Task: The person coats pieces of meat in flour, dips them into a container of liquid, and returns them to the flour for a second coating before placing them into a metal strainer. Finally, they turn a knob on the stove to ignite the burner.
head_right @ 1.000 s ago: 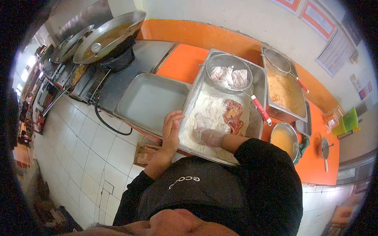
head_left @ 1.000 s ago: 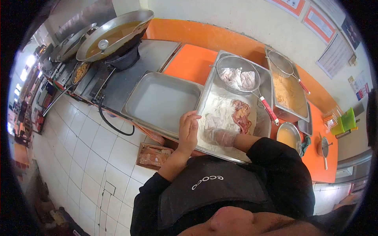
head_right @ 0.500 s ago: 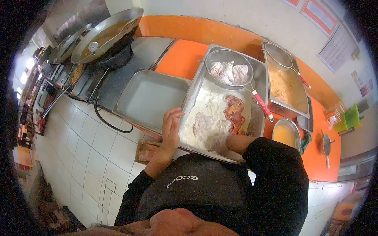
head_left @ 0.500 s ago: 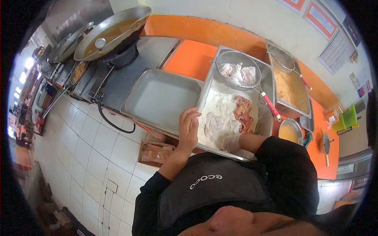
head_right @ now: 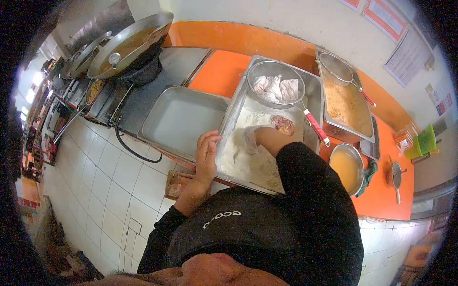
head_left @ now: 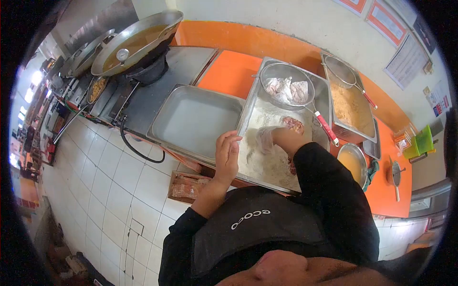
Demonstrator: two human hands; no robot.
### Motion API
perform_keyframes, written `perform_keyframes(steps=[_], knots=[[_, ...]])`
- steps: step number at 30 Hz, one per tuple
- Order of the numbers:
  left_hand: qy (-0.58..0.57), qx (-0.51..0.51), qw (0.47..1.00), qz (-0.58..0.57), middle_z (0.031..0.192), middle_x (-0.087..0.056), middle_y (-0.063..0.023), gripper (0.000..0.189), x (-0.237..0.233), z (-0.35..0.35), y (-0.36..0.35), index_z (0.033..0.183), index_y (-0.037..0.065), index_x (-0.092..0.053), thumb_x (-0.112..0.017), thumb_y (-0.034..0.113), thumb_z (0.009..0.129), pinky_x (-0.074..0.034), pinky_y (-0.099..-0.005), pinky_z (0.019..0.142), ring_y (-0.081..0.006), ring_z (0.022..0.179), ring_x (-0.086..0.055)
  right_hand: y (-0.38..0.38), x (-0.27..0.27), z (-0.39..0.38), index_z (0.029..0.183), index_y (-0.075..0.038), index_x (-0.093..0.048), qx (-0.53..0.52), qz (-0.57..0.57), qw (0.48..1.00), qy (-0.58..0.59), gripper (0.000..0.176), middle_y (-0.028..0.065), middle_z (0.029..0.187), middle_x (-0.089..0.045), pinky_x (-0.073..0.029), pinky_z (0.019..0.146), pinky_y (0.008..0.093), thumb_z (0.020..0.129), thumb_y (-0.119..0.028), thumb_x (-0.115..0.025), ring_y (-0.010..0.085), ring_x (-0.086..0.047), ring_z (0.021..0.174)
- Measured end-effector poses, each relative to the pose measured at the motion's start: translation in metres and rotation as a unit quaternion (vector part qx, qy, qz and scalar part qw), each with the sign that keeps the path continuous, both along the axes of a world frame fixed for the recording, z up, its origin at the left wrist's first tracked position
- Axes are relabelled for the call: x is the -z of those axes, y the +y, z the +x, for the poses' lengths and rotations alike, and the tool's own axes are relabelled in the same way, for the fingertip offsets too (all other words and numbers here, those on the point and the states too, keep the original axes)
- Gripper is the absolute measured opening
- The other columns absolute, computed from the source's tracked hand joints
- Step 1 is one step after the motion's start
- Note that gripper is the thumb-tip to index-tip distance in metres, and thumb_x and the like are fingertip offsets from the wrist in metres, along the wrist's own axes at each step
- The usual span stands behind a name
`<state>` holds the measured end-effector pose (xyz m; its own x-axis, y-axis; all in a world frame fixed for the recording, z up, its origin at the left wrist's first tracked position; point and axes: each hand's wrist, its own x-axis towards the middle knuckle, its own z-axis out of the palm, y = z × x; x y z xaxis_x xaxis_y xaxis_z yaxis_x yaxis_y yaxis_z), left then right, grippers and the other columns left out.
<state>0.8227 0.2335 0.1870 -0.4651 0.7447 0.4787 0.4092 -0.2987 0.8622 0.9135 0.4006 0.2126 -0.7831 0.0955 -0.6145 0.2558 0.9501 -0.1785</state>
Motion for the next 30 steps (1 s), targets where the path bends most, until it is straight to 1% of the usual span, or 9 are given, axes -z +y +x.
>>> perform_keyframes(steps=[5, 11, 12, 13, 16, 21, 24, 29, 30], knots=[[0.002, 0.0, 1.0, 0.012, 0.11, -0.049, -0.0146, 0.026, 0.002, -0.001, 0.001, 0.095, 0.001, -0.057, -0.041, 0.022, 0.091, -0.034, -0.0355, 0.09, -0.0277, 0.103, -0.044, 0.026, 0.043, 0.019, 0.081, -0.004, -0.068, -0.082, 0.086, 0.986, -0.115, 0.031, 0.0139, 0.082, -0.064, -0.047, 0.067, 0.0358, 0.062, -0.029, -0.064, 0.0254, -0.06, 0.074], [0.0, -0.006, 1.0, 0.012, 0.109, -0.049, -0.0152, 0.028, -0.002, 0.001, 0.0, 0.095, 0.001, -0.057, -0.041, 0.023, 0.091, -0.034, -0.0361, 0.091, -0.0279, 0.103, -0.045, 0.037, -0.027, 0.037, 0.075, -0.004, -0.067, -0.037, 0.119, 0.985, -0.115, 0.031, 0.013, 0.081, -0.064, -0.049, 0.068, 0.0368, 0.063, -0.032, -0.063, 0.0293, -0.06, 0.074], [0.001, -0.004, 1.0, 0.015, 0.109, -0.049, -0.0152, 0.028, -0.003, 0.0, 0.0, 0.095, 0.001, -0.057, -0.041, 0.023, 0.091, -0.034, -0.0361, 0.091, -0.0279, 0.103, -0.045, 0.019, -0.063, 0.032, 0.078, -0.007, -0.069, -0.257, 0.19, 0.928, -0.189, 0.032, 0.0122, 0.085, -0.065, -0.049, 0.068, 0.0349, 0.055, -0.029, -0.067, 0.0256, -0.06, 0.076], [0.004, -0.001, 1.0, 0.019, 0.109, -0.049, -0.0151, 0.028, -0.002, 0.0, 0.0, 0.095, 0.001, -0.057, -0.041, 0.023, 0.091, -0.034, -0.036, 0.091, -0.0279, 0.103, -0.044, 0.027, -0.055, 0.039, 0.078, -0.007, -0.069, -0.255, 0.193, 0.928, -0.189, 0.032, 0.0122, 0.085, -0.065, -0.049, 0.068, 0.0349, 0.055, -0.029, -0.067, 0.0256, -0.06, 0.076], [0.01, -0.002, 1.0, 0.017, 0.11, -0.049, -0.0149, 0.03, -0.001, 0.0, 0.0, 0.095, 0.0, -0.057, -0.039, 0.023, 0.092, -0.033, -0.0352, 0.092, -0.0269, 0.104, -0.044, 0.038, -0.046, 0.053, 0.078, -0.006, -0.066, 0.012, 0.202, 0.978, 0.046, 0.036, 0.0131, 0.086, -0.064, -0.047, 0.073, 0.0388, 0.07, -0.039, -0.057, 0.0309, -0.06, 0.079], [0.015, -0.006, 1.0, 0.017, 0.11, -0.049, -0.0146, 0.03, -0.001, 0.001, 0.0, 0.095, 0.0, -0.057, -0.037, 0.022, 0.092, -0.032, -0.0346, 0.093, -0.0256, 0.105, -0.044, 0.038, -0.06, 0.051, 0.087, -0.004, -0.064, 0.025, 0.114, 0.993, -0.017, 0.048, 0.0158, 0.1, -0.06, -0.045, 0.081, 0.0371, 0.076, -0.048, -0.049, 0.0303, -0.057, 0.093], [0.016, -0.007, 1.0, 0.019, 0.111, -0.049, -0.0145, 0.029, 0.0, -0.001, 0.001, 0.095, 0.0, -0.057, -0.037, 0.021, 0.092, -0.032, -0.0345, 0.093, -0.0257, 0.105, -0.044, 0.018, -0.109, 0.043, 0.089, -0.002, -0.063, 0.113, 0.181, 0.975, -0.069, 0.052, 0.0157, 0.1, -0.061, -0.044, 0.083, 0.0359, 0.079, -0.049, -0.044, 0.0295, -0.056, 0.095], [0.012, -0.006, 1.0, 0.022, 0.109, -0.049, -0.0154, 0.029, 0.001, 0.0, 0.001, 0.094, 0.0, -0.057, -0.04, 0.023, 0.092, -0.033, -0.0361, 0.092, -0.028, 0.104, -0.044, 0.038, -0.154, 0.055, 0.085, 0.001, -0.064, 0.114, 0.269, 0.954, 0.067, 0.056, 0.0179, 0.096, -0.061, -0.045, 0.082, 0.0371, 0.078, -0.051, -0.044, 0.0302, -0.057, 0.095], [0.012, -0.004, 1.0, 0.02, 0.109, -0.049, -0.0154, 0.029, 0.0, 0.0, 0.001, 0.094, 0.0, -0.057, -0.04, 0.023, 0.092, -0.033, -0.0361, 0.092, -0.028, 0.104, -0.044, 0.044, -0.16, 0.053, 0.083, 0.001, -0.064, 0.204, 0.297, 0.925, 0.119, 0.056, 0.0193, 0.093, -0.061, -0.046, 0.079, 0.0368, 0.078, -0.051, -0.045, 0.0305, -0.059, 0.092]])
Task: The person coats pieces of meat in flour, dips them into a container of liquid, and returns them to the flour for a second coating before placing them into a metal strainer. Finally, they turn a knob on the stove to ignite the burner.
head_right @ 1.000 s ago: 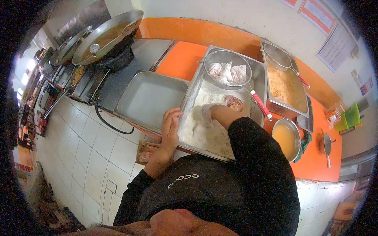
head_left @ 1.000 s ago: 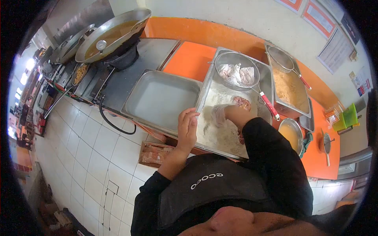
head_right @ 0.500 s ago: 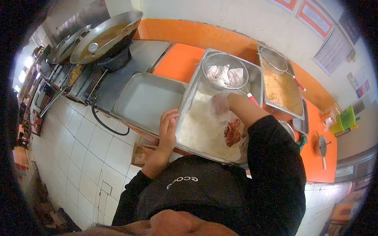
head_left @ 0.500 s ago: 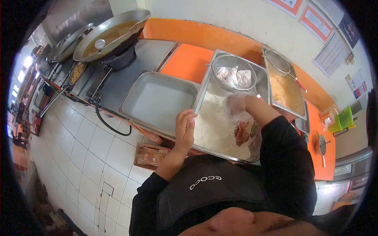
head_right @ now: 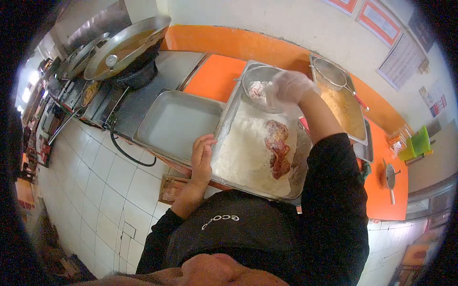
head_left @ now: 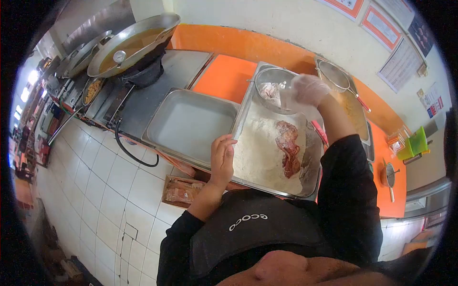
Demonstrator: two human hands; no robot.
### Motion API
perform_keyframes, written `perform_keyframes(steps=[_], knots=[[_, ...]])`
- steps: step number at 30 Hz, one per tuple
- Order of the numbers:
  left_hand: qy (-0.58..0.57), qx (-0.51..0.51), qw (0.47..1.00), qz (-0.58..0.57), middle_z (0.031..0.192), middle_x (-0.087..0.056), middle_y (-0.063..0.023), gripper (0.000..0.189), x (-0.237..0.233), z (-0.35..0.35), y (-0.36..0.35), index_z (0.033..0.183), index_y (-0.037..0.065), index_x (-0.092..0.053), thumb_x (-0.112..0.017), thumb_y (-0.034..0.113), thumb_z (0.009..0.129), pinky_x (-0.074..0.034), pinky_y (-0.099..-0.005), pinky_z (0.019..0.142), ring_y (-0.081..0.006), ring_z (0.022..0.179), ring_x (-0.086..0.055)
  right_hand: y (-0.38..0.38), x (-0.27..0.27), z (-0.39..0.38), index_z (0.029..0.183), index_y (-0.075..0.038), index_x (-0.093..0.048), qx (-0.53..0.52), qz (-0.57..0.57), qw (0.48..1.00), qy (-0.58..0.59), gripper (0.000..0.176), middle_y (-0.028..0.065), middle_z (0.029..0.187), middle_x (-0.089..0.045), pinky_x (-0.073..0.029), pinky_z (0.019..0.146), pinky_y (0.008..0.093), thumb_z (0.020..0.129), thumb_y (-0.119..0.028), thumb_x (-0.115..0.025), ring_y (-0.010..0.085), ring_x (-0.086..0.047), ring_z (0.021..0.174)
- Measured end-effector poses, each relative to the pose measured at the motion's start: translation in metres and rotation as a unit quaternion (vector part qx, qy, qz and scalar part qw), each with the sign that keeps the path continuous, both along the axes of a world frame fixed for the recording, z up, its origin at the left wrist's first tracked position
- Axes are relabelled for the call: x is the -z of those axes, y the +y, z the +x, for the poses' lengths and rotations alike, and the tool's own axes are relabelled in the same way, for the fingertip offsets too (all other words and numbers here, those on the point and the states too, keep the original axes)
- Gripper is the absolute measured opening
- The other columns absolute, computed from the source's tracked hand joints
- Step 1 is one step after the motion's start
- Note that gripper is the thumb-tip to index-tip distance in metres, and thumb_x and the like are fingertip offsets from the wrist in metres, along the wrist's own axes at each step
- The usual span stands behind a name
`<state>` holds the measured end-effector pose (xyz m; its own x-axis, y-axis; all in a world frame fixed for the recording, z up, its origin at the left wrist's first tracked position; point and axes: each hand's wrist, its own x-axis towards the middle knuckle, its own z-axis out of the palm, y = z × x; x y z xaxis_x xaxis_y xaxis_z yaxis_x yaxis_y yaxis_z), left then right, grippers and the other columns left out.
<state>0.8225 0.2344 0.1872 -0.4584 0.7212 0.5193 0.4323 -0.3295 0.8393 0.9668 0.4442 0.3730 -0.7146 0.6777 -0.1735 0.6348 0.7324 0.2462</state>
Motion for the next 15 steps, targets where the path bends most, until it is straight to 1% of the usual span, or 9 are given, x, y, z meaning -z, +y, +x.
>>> perform_keyframes(steps=[1, 4, 6, 7, 8, 10, 11, 13, 15], knots=[[-0.012, 0.003, 1.0, -0.001, 0.109, -0.05, -0.0154, 0.028, -0.002, 0.0, 0.0, 0.094, 0.0, -0.057, -0.04, 0.023, 0.091, -0.033, -0.0362, 0.092, -0.0282, 0.104, -0.044, 0.003, -0.002, 0.0, 0.081, 0.001, -0.064, 0.078, 0.034, 0.994, 0.072, 0.055, 0.0207, 0.09, -0.061, -0.048, 0.076, 0.0366, 0.078, -0.051, -0.046, 0.0309, -0.06, 0.089], [-0.012, 0.0, 1.0, 0.002, 0.109, -0.05, -0.0154, 0.027, -0.001, 0.0, 0.0, 0.094, 0.001, -0.057, -0.04, 0.021, 0.091, -0.034, -0.0363, 0.091, -0.0282, 0.104, -0.045, 0.01, 0.02, 0.001, 0.078, 0.001, -0.065, 0.1, 0.052, 0.988, 0.108, 0.049, 0.0215, 0.086, -0.062, -0.049, 0.072, 0.0356, 0.077, -0.046, -0.049, 0.0303, -0.062, 0.084], [-0.003, -0.009, 1.0, 0.006, 0.109, -0.05, -0.0154, 0.027, -0.001, 0.0, 0.0, 0.094, 0.0, -0.057, -0.041, 0.021, 0.091, -0.034, -0.0362, 0.091, -0.028, 0.103, -0.045, 0.02, 0.066, 0.01, 0.08, 0.0, -0.066, 0.084, 0.006, 0.996, 0.039, 0.043, 0.0193, 0.089, -0.063, -0.049, 0.073, 0.0356, 0.075, -0.041, -0.053, 0.029, -0.062, 0.086], [-0.007, -0.002, 1.0, 0.0, 0.109, -0.05, -0.0154, 0.026, -0.004, -0.001, -0.001, 0.094, 0.0, -0.057, -0.041, 0.02, 0.091, -0.034, -0.0361, 0.09, -0.0279, 0.103, -0.045, 0.011, 0.08, 0.008, 0.082, 0.0, -0.066, 0.063, -0.04, 0.995, -0.067, 0.04, 0.0182, 0.091, -0.063, -0.049, 0.074, 0.0359, 0.075, -0.038, -0.054, 0.0283, -0.062, 0.087], [-0.011, 0.004, 1.0, -0.005, 0.109, -0.05, -0.0155, 0.026, -0.005, -0.001, -0.001, 0.094, 0.0, -0.057, -0.041, 0.02, 0.091, -0.034, -0.0359, 0.09, -0.0278, 0.103, -0.045, 0.001, 0.095, 0.005, 0.085, 0.0, -0.066, 0.041, -0.085, 0.981, -0.172, 0.038, 0.0171, 0.093, -0.063, -0.049, 0.075, 0.0361, 0.074, -0.036, -0.055, 0.0276, -0.062, 0.087], [-0.004, 0.0, 1.0, -0.004, 0.108, -0.05, -0.0155, 0.026, -0.004, -0.001, -0.001, 0.094, 0.001, -0.057, -0.04, 0.02, 0.091, -0.034, -0.0358, 0.09, -0.0278, 0.103, -0.045, 0.026, 0.188, 0.023, 0.09, -0.004, -0.066, 0.062, -0.131, 0.979, -0.142, 0.04, 0.0147, 0.097, -0.063, -0.048, 0.078, 0.0367, 0.073, -0.038, -0.056, 0.0278, -0.062, 0.089], [0.004, -0.005, 1.0, -0.003, 0.108, -0.05, -0.0156, 0.025, -0.003, 0.0, -0.002, 0.094, 0.001, -0.057, -0.04, 0.019, 0.091, -0.034, -0.0357, 0.09, -0.0278, 0.102, -0.045, 0.022, 0.208, 0.028, 0.09, -0.004, -0.066, 0.062, -0.132, 0.979, -0.142, 0.04, 0.0147, 0.097, -0.063, -0.048, 0.078, 0.0367, 0.073, -0.038, -0.056, 0.0278, -0.062, 0.089], [-0.009, -0.003, 1.0, -0.005, 0.108, -0.05, -0.0155, 0.026, -0.001, 0.0, -0.001, 0.093, 0.001, -0.057, -0.04, 0.02, 0.091, -0.034, -0.0358, 0.09, -0.0278, 0.102, -0.045, 0.016, 0.234, 0.035, 0.097, -0.008, -0.064, 0.084, -0.145, 0.975, -0.146, 0.04, 0.0133, 0.1, -0.062, -0.048, 0.079, 0.0373, 0.067, -0.035, -0.064, 0.0282, -0.06, 0.093], [-0.022, -0.003, 1.0, -0.005, 0.108, -0.05, -0.0153, 0.026, -0.001, 0.0, 0.0, 0.093, 0.001, -0.057, -0.04, 0.02, 0.091, -0.034, -0.0359, 0.09, -0.0278, 0.103, -0.045, 0.024, 0.24, 0.037, 0.099, -0.009, -0.063, 0.067, -0.154, 0.971, -0.171, 0.041, 0.0134, 0.102, -0.062, -0.047, 0.08, 0.0372, 0.065, -0.031, -0.067, 0.0284, -0.059, 0.095]])
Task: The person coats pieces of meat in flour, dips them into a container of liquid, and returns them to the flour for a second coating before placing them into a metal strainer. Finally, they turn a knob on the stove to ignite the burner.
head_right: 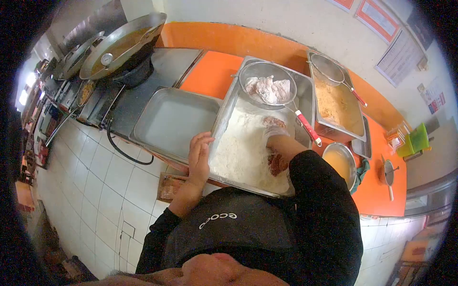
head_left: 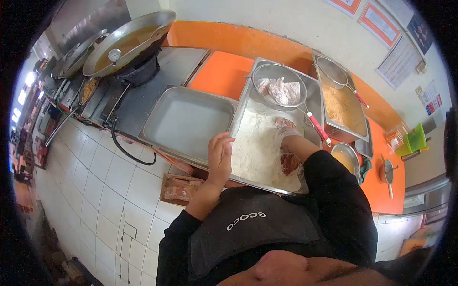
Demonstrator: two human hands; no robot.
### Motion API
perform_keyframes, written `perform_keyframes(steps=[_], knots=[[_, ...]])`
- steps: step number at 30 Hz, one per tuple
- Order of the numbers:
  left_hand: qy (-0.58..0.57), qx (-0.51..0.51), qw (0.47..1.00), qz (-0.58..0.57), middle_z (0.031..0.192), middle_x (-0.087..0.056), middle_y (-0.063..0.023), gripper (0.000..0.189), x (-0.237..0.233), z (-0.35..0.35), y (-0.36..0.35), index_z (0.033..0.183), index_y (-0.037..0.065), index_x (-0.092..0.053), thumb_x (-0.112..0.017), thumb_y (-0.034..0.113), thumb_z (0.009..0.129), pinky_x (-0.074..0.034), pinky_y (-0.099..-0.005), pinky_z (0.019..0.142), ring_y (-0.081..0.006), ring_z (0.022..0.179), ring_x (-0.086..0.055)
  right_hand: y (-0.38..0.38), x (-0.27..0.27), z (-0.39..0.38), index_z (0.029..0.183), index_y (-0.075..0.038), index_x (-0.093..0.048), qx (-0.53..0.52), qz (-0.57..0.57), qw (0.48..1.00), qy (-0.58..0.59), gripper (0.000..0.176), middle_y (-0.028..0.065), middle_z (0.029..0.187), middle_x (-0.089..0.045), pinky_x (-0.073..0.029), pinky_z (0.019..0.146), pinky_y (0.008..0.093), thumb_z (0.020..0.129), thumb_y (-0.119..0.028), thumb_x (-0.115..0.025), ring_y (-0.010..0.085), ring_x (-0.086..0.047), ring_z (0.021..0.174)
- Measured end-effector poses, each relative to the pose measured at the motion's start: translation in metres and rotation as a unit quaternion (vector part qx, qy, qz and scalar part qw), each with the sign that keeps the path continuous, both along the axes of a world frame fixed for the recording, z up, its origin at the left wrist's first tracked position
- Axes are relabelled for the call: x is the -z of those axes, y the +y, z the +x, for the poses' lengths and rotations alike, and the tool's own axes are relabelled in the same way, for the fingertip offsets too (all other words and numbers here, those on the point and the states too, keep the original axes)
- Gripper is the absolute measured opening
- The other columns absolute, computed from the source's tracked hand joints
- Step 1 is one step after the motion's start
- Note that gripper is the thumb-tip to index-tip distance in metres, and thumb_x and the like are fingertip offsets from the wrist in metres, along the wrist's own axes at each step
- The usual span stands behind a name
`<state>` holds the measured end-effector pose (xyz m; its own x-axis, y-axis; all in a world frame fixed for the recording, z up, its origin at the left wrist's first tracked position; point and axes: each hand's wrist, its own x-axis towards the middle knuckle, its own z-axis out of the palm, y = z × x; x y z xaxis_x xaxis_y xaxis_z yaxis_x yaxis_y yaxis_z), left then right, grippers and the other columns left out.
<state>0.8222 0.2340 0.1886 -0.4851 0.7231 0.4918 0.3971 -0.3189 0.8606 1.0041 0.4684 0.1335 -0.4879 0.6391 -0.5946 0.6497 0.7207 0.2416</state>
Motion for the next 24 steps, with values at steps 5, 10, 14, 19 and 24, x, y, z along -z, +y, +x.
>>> perform_keyframes(steps=[5, 10, 14, 19, 24], knots=[[0.011, 0.004, 1.0, 0.0, 0.108, -0.05, -0.0151, 0.027, -0.001, 0.0, 0.0, 0.093, 0.0, -0.057, -0.04, 0.021, 0.091, -0.034, -0.0364, 0.09, -0.0277, 0.102, -0.045, -0.034, -0.062, -0.012, 0.095, -0.007, -0.064, 0.117, 0.107, 0.981, 0.113, 0.039, 0.0148, 0.102, -0.061, -0.046, 0.083, 0.035, 0.058, -0.02, -0.073, 0.0276, -0.056, 0.102], [0.021, 0.006, 1.0, 0.005, 0.109, -0.05, -0.015, 0.027, 0.001, 0.0, 0.001, 0.094, 0.0, -0.057, -0.041, 0.021, 0.091, -0.034, -0.0363, 0.09, -0.0279, 0.103, -0.044, -0.002, -0.067, -0.012, 0.073, -0.005, -0.064, -0.178, -0.052, 0.976, 0.113, 0.02, 0.016, 0.089, -0.062, -0.048, 0.071, 0.0371, 0.076, -0.019, -0.05, 0.029, -0.059, 0.083], [0.027, 0.002, 1.0, -0.01, 0.109, -0.049, -0.015, 0.028, -0.004, 0.002, -0.001, 0.094, 0.0, -0.057, -0.041, 0.023, 0.091, -0.034, -0.0361, 0.091, -0.0276, 0.104, -0.044, 0.007, -0.075, -0.026, 0.079, -0.004, -0.061, -0.267, -0.168, 0.945, 0.083, 0.018, 0.0131, 0.088, -0.06, -0.045, 0.071, 0.0362, 0.073, -0.019, -0.054, 0.0304, -0.056, 0.077], [0.025, 0.005, 1.0, -0.002, 0.11, -0.049, -0.0154, 0.029, -0.002, 0.0, -0.001, 0.095, 0.001, -0.057, -0.04, 0.024, 0.092, -0.033, -0.0357, 0.091, -0.0279, 0.104, -0.044, 0.021, -0.075, -0.04, 0.074, 0.0, -0.063, -0.371, -0.182, 0.894, 0.174, 0.018, 0.0171, 0.084, -0.062, -0.047, 0.069, 0.0349, 0.062, -0.012, -0.058, 0.0277, -0.06, 0.08], [0.0, 0.014, 1.0, -0.01, 0.109, -0.049, -0.0158, 0.029, -0.004, 0.0, -0.002, 0.095, 0.001, -0.057, -0.04, 0.024, 0.092, -0.033, -0.0355, 0.091, -0.0284, 0.104, -0.044, -0.007, -0.062, -0.055, 0.088, -0.003, -0.063, -0.072, -0.036, 0.996, 0.045, 0.032, 0.0146, 0.093, -0.061, -0.044, 0.076, 0.0361, 0.063, -0.024, -0.061, 0.0256, -0.057, 0.093]])
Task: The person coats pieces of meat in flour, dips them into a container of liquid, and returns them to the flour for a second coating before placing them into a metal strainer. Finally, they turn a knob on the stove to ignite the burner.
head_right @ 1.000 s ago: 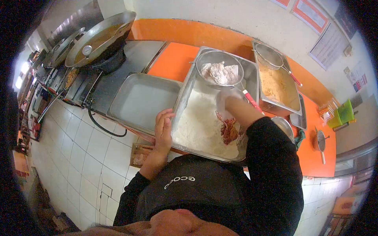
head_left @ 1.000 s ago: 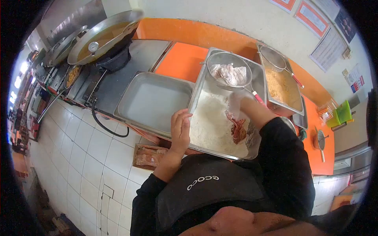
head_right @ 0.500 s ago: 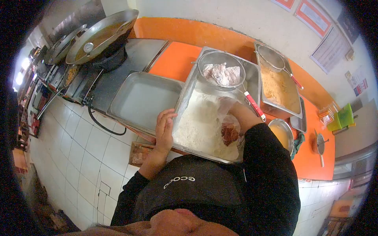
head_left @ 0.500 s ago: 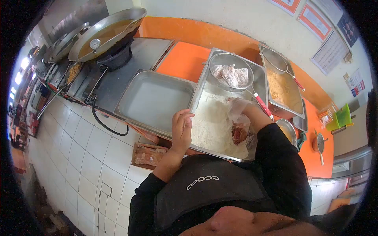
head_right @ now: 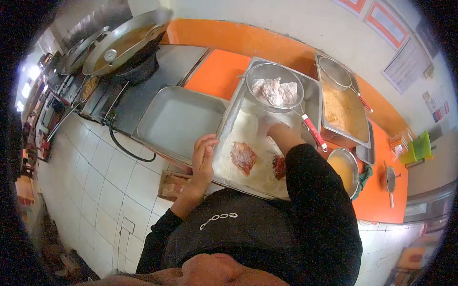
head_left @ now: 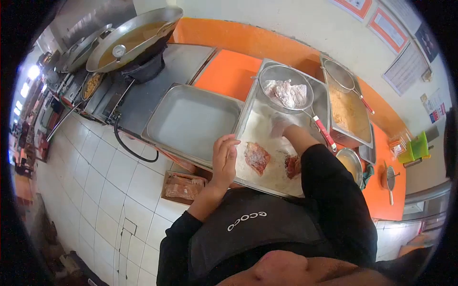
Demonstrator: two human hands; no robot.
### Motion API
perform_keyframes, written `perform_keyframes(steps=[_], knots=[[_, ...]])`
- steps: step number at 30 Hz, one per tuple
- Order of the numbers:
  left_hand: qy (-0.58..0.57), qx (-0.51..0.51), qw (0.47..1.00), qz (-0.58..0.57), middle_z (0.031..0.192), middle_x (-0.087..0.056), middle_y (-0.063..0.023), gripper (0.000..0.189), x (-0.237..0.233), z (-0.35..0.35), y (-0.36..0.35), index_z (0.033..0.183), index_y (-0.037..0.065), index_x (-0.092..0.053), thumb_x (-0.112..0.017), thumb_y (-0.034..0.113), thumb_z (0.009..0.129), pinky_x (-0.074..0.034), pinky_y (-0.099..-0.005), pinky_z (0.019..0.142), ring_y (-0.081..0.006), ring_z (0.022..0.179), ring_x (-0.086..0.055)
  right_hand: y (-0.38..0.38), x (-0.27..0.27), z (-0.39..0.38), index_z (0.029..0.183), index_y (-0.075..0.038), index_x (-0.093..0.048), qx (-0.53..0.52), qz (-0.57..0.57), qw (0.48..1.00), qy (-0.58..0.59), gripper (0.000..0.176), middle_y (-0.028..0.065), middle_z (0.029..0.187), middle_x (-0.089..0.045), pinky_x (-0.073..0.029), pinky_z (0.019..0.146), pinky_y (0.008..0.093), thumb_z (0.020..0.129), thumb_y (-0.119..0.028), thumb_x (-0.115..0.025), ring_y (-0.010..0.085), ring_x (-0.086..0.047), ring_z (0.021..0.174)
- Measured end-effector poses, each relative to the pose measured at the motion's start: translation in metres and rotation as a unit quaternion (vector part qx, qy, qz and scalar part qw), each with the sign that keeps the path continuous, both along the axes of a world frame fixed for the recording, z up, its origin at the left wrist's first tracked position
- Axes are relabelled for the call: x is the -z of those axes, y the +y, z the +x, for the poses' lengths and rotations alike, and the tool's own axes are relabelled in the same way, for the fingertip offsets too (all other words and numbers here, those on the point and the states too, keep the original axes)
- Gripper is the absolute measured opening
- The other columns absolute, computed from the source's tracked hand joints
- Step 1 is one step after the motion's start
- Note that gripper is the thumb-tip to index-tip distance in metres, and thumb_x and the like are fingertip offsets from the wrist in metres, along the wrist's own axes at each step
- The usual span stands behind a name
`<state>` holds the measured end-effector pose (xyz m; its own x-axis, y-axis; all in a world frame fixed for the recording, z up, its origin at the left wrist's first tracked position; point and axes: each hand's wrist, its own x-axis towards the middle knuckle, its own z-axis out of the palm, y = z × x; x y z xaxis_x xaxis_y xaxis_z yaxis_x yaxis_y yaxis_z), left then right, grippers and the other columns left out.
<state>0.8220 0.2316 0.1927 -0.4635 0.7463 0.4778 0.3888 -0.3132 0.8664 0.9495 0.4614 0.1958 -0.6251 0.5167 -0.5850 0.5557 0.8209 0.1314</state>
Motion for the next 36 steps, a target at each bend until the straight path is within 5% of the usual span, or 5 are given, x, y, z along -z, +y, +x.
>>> perform_keyframes(steps=[12, 15, 19, 31, 36], knots=[[-0.013, -0.009, 1.0, 0.005, 0.109, -0.048, -0.0158, 0.025, 0.002, 0.0, 0.0, 0.096, 0.001, -0.056, -0.042, 0.022, 0.091, -0.033, -0.0358, 0.09, -0.0286, 0.103, -0.044, 0.082, 0.147, -0.042, 0.075, -0.005, -0.067, -0.038, 0.212, 0.973, 0.079, 0.025, 0.0147, 0.082, -0.064, -0.045, 0.08, 0.0438, 0.075, -0.021, -0.048, 0.0344, -0.06, 0.077], [0.003, -0.015, 1.0, -0.001, 0.11, -0.048, -0.0154, 0.025, 0.003, -0.001, 0.001, 0.097, 0.001, -0.055, -0.042, 0.021, 0.091, -0.034, -0.0357, 0.09, -0.0287, 0.103, -0.044, 0.084, 0.152, -0.049, 0.083, 0.001, -0.062, -0.11, 0.427, 0.77, 0.461, 0.028, 0.017, 0.078, -0.063, -0.048, 0.067, 0.0497, 0.082, -0.018, -0.041, 0.0332, -0.061, 0.071], [-0.019, -0.003, 1.0, -0.011, 0.109, -0.048, -0.015, 0.025, -0.001, 0.0, -0.002, 0.097, 0.001, -0.055, -0.042, 0.022, 0.091, -0.034, -0.036, 0.09, -0.0287, 0.104, -0.043, 0.056, 0.097, -0.058, 0.093, -0.001, -0.06, 0.019, 0.074, 0.972, 0.22, 0.033, 0.017, 0.087, -0.062, -0.045, 0.076, 0.0435, 0.079, -0.028, -0.047, 0.0315, -0.059, 0.082], [-0.056, 0.018, 0.998, -0.015, 0.111, -0.047, -0.0144, 0.027, -0.001, -0.002, -0.001, 0.098, 0.001, -0.056, -0.042, 0.023, 0.091, -0.035, -0.0347, 0.089, -0.0276, 0.103, -0.044, 0.006, 0.072, -0.016, 0.104, -0.008, -0.053, -0.358, -0.338, 0.857, 0.154, 0.043, 0.0131, 0.096, -0.06, -0.045, 0.077, 0.037, 0.069, -0.03, -0.063, 0.0285, -0.058, 0.087], [-0.01, 0.018, 1.0, 0.001, 0.111, -0.047, -0.0145, 0.025, 0.004, -0.003, 0.002, 0.097, 0.002, -0.056, -0.042, 0.022, 0.091, -0.034, -0.0349, 0.089, -0.0276, 0.103, -0.044, -0.068, 0.051, 0.004, 0.107, -0.005, -0.058, 0.068, -0.262, 0.947, 0.174, 0.053, 0.0199, 0.114, -0.052, -0.044, 0.082, 0.0349, 0.059, -0.024, -0.07, 0.0278, -0.056, 0.096]])
